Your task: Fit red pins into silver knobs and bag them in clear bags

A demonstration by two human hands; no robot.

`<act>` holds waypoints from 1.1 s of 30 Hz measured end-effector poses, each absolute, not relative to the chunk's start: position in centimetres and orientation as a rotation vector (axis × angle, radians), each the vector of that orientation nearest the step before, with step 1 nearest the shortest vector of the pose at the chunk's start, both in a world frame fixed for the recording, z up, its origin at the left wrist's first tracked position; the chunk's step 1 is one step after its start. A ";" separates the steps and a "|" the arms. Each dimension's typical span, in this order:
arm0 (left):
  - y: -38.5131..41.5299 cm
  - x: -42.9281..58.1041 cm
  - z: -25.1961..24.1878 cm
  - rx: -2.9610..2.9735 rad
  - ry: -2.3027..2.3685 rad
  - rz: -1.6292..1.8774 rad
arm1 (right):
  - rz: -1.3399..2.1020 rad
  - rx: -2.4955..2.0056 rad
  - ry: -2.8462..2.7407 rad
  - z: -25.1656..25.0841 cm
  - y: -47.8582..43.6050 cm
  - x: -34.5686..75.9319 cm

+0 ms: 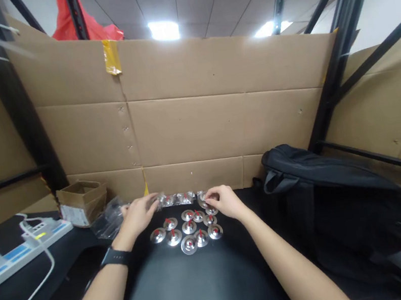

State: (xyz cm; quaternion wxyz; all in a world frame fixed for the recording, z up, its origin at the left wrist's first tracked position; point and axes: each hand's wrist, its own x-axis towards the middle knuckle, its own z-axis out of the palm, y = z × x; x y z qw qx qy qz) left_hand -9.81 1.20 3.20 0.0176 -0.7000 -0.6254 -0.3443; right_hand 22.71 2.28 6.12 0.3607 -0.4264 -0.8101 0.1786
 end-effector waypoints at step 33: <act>-1.6 -3.2 4.3 -2.476 -1.581 -0.753 | 0.288 -0.975 -1.738 5.0 -3.3 21.7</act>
